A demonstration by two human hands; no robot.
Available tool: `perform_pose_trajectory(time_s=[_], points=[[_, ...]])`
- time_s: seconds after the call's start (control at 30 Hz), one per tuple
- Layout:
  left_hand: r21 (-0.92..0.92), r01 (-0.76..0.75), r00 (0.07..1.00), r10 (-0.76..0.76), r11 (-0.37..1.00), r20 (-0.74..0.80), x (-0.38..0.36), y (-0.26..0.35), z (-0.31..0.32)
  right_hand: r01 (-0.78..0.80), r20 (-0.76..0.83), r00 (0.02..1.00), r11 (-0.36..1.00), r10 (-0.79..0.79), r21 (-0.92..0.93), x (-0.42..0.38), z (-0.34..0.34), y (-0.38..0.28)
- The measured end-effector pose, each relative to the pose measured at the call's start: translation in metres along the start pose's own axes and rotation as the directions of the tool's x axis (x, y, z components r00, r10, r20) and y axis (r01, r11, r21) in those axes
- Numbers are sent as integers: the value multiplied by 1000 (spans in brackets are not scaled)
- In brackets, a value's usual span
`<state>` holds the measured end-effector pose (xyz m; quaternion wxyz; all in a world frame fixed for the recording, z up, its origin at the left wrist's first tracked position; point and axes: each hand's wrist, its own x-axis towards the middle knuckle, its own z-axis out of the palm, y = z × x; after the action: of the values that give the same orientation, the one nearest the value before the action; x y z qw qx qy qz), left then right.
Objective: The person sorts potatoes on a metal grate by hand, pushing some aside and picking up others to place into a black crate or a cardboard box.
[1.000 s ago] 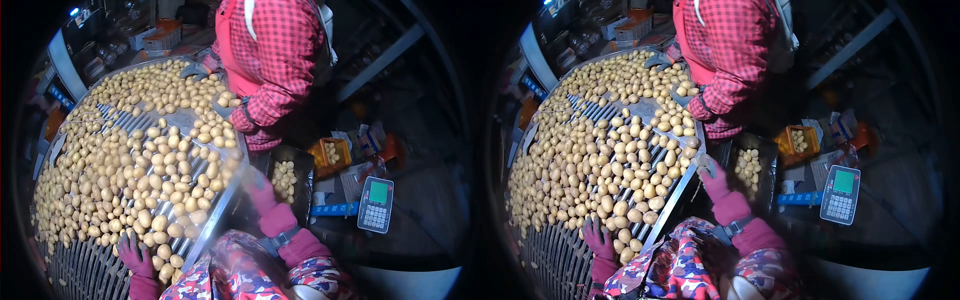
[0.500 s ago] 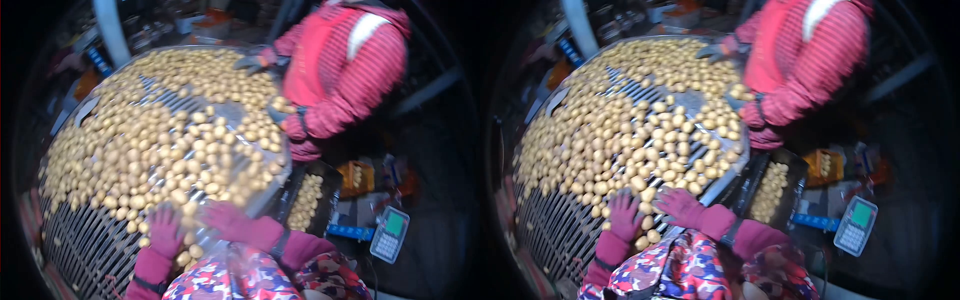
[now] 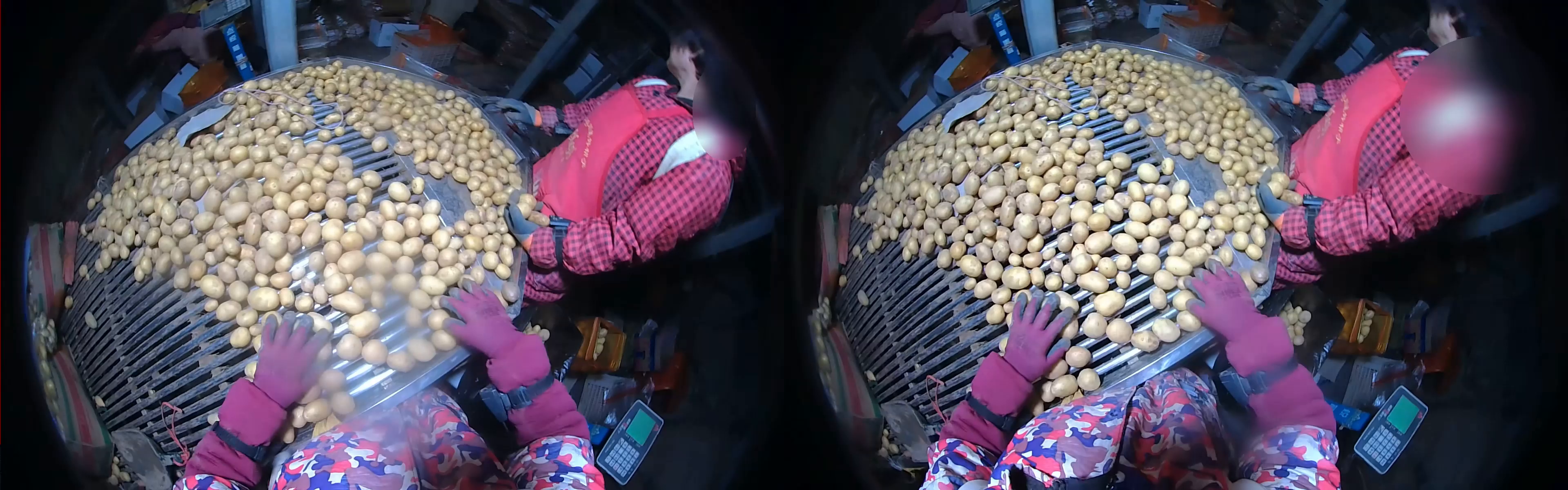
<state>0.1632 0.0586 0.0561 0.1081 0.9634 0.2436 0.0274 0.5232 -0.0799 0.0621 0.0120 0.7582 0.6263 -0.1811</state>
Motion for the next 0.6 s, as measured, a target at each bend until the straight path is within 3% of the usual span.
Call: perform_pose_trajectory(time_s=[0.03,0.07,0.1,0.17,0.23,0.3,0.33,0.37,0.43,0.5,0.53,0.57,0.6], points=[[-25,36,999,-36,999,-14,-7,-3,1,-11,84,996,998,6,54,0,-7,-2],[-51,36,998,-38,998,-40,-10,-7,9,-86,126,991,958,53,273,10,-23,-8],[-50,47,998,-49,998,-42,-9,-7,11,-76,128,991,960,42,270,23,-21,-8],[-69,-8,998,4,998,-62,-1,-5,14,26,-165,986,970,15,243,49,-8,-8],[-84,-23,996,16,996,-83,1,-5,20,64,-221,975,956,1,285,80,-2,-23],[-111,-24,998,16,994,-68,3,-7,22,129,-266,964,833,22,538,108,15,-41],[-105,-17,996,8,994,-85,3,-5,19,124,-239,968,969,-71,214,110,21,-60],[-101,-16,996,7,995,-87,3,-6,19,123,-184,972,983,-147,-135,104,29,-75],[-129,-39,993,24,991,-113,0,-11,21,413,-165,900,910,-404,26,87,27,-77],[-138,-34,991,16,990,-133,5,-9,18,541,-104,830,837,-548,-88,77,23,-73],[-140,-39,991,21,989,-129,6,-9,18,547,-96,827,832,-554,-91,80,16,-67],[-141,-44,992,27,989,-122,7,-9,18,390,-201,912,909,-358,149,89,4,-62],[-143,-37,992,19,989,-122,9,-10,18,221,-248,960,891,-129,396,99,-10,-57]])
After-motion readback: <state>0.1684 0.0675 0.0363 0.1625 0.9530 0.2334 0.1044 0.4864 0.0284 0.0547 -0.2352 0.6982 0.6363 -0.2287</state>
